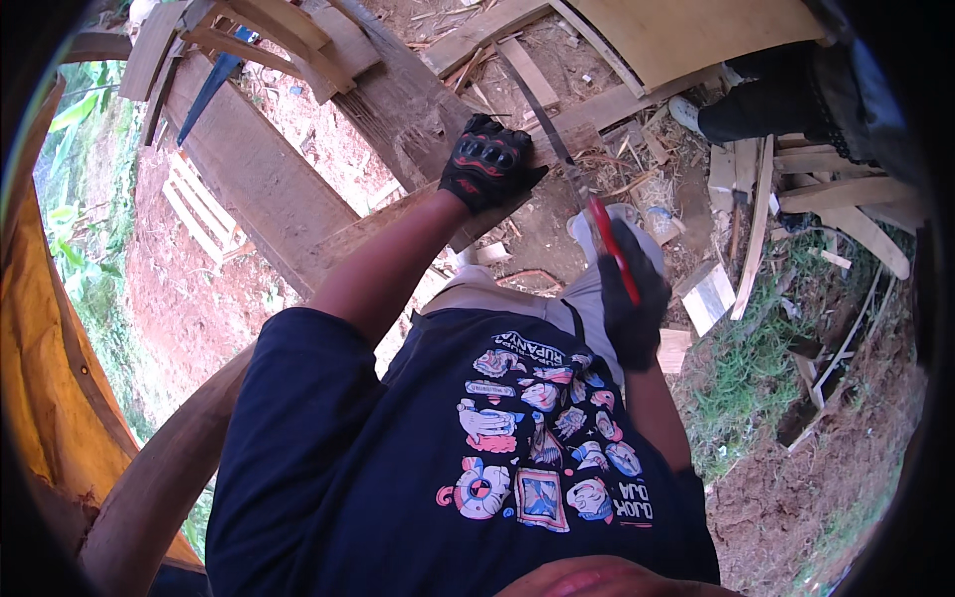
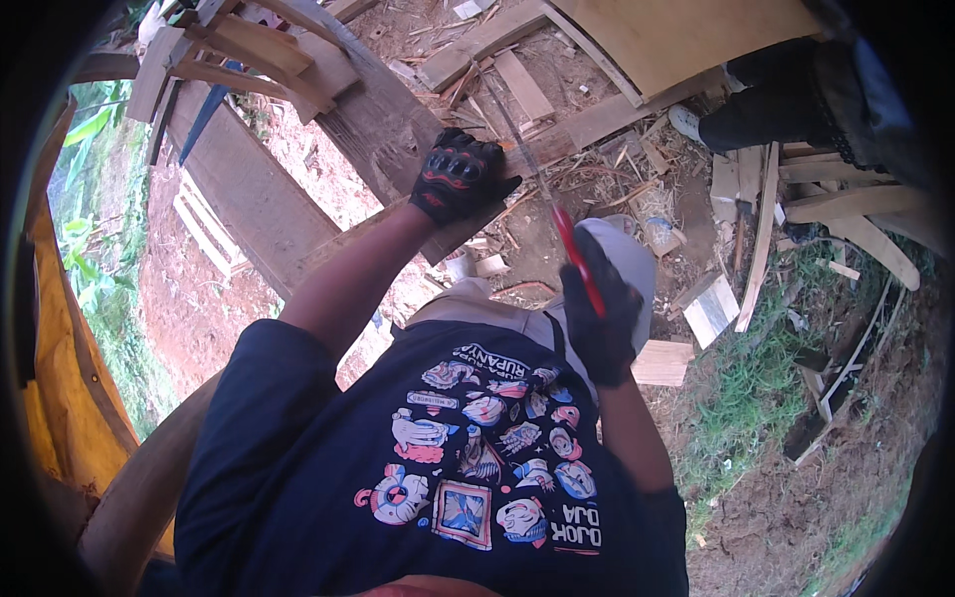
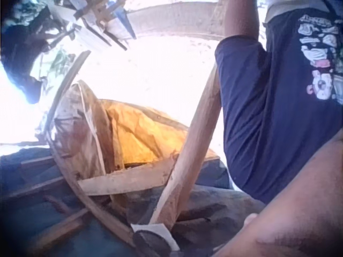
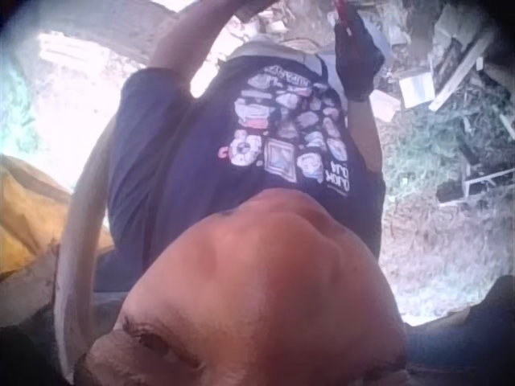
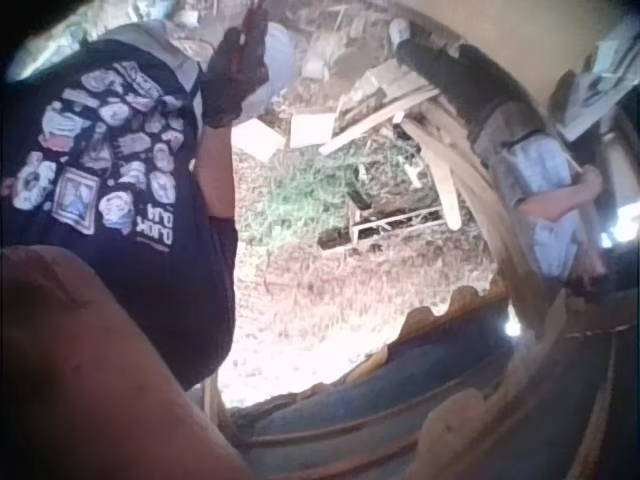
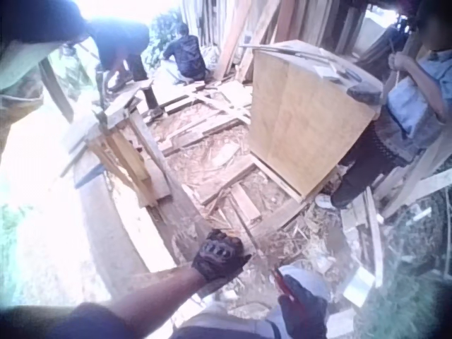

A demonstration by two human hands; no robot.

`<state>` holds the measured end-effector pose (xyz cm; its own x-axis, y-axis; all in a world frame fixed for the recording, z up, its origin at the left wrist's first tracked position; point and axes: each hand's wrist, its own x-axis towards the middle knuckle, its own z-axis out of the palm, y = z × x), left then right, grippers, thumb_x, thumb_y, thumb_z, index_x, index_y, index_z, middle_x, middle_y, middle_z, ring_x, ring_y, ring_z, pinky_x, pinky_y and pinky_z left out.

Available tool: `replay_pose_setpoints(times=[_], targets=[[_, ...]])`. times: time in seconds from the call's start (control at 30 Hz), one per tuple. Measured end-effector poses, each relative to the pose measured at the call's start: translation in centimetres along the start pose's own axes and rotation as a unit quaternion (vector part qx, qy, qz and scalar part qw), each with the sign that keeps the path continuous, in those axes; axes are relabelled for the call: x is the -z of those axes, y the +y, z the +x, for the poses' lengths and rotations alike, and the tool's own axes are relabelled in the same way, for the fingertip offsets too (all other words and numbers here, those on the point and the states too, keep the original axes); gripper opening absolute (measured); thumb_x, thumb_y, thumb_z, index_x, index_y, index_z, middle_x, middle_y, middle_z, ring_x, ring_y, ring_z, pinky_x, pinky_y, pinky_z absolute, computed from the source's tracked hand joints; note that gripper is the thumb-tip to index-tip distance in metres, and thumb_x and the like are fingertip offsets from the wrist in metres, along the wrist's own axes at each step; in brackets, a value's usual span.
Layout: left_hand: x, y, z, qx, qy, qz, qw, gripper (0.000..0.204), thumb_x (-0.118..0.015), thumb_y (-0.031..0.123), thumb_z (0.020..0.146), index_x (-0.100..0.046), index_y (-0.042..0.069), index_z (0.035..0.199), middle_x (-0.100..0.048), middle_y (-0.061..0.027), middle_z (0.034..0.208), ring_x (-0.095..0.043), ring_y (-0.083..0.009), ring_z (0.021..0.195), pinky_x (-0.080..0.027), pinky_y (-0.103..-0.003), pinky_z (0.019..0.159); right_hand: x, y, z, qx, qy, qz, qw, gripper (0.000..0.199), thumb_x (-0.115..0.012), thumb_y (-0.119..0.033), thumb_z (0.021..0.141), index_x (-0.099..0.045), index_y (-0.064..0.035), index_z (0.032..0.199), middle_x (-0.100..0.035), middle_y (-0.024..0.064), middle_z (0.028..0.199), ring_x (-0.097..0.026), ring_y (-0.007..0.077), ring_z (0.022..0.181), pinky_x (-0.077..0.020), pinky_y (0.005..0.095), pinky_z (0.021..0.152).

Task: The person sits on the ground and uses a hand saw to cut a small piece of wood held between their legs. They then move to a wooden structure and continue sawing a larger piece of wood clamped to the frame.

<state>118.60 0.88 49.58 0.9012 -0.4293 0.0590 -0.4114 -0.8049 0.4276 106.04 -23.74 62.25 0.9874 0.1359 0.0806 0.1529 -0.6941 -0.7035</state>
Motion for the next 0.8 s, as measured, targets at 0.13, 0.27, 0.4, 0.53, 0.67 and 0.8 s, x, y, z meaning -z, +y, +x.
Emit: replay_pose_setpoints(times=[0.13, 0.27, 0.4, 0.53, 0.67, 0.8], targets=[[0.6, 0.4, 0.1, 0.016, -0.046, -0.030, 0.998, 0.041, -0.075, 0.050, 0.094, -0.074, 0.009, 0.096, -0.077, -0.0168, 0.094, -0.075, -0.0366, 0.096, -0.050, -0.050, 0.107, -8.3, 4.9, 9.3, 0.204, 0.072, -0.100, 0.971, 0.042, -0.071, -0.013, 0.105, -0.066, -0.0033, 0.145, -0.075, 0.0206, 0.135, -0.078, 0.0370, 0.112, -0.0642, 0.0441, 0.088], [0.7, 0.2, 0.1, 0.024, -0.055, -0.015, 0.998, 0.043, -0.072, 0.052, 0.097, -0.075, 0.009, 0.097, -0.077, -0.0179, 0.094, -0.074, -0.0371, 0.097, -0.048, -0.050, 0.109, -7.8, 4.0, 8.2, 0.133, 0.072, -0.027, 0.988, 0.041, -0.072, -0.013, 0.105, -0.067, -0.0037, 0.146, -0.075, 0.0201, 0.136, -0.079, 0.0366, 0.110, -0.0641, 0.0442, 0.086], [0.1, 0.2, -0.2, 0.017, -0.006, 0.012, 1.000, 0.047, -0.068, 0.055, 0.099, -0.076, 0.008, 0.101, -0.077, -0.0191, 0.098, -0.072, -0.0380, 0.106, -0.045, -0.051, 0.113, -1.6, 3.4, -3.0, -0.080, 0.006, 0.015, 0.997, 0.042, -0.072, -0.016, 0.106, -0.067, -0.0051, 0.147, -0.076, 0.0209, 0.134, -0.080, 0.0379, 0.105, -0.0632, 0.0452, 0.084], [1.6, 1.0, 0.1, 0.023, -0.048, 0.000, 0.999, 0.043, -0.072, 0.051, 0.097, -0.074, 0.008, 0.098, -0.078, -0.0178, 0.098, -0.074, -0.0365, 0.104, -0.048, -0.050, 0.110, 3.5, 1.2, -11.0, -0.172, -0.060, -0.045, 0.982, 0.041, -0.070, -0.017, 0.107, -0.069, -0.0051, 0.145, -0.077, 0.0215, 0.132, -0.080, 0.0388, 0.106, -0.0630, 0.0453, 0.085], [0.8, 0.3, 0.0, 0.012, -0.038, -0.003, 0.999, 0.043, -0.071, 0.051, 0.097, -0.074, 0.009, 0.098, -0.078, -0.0178, 0.098, -0.074, -0.0360, 0.104, -0.048, -0.049, 0.109, 3.3, -0.1, -6.2, -0.153, -0.042, 0.004, 0.987, 0.040, -0.070, -0.017, 0.107, -0.069, -0.0037, 0.144, -0.077, 0.0224, 0.132, -0.079, 0.0380, 0.112, -0.0625, 0.0438, 0.089], [0.8, 0.1, 0.4, -0.002, -0.053, -0.012, 0.999, 0.041, -0.072, 0.051, 0.097, -0.075, 0.009, 0.097, -0.078, -0.0177, 0.096, -0.074, -0.0360, 0.103, -0.048, -0.049, 0.108, -4.3, 1.7, 5.5, -0.036, 0.038, 0.105, 0.993, 0.040, -0.073, -0.018, 0.105, -0.070, -0.0023, 0.142, -0.077, 0.0224, 0.134, -0.077, 0.0356, 0.119, -0.0614, 0.0420, 0.096]])
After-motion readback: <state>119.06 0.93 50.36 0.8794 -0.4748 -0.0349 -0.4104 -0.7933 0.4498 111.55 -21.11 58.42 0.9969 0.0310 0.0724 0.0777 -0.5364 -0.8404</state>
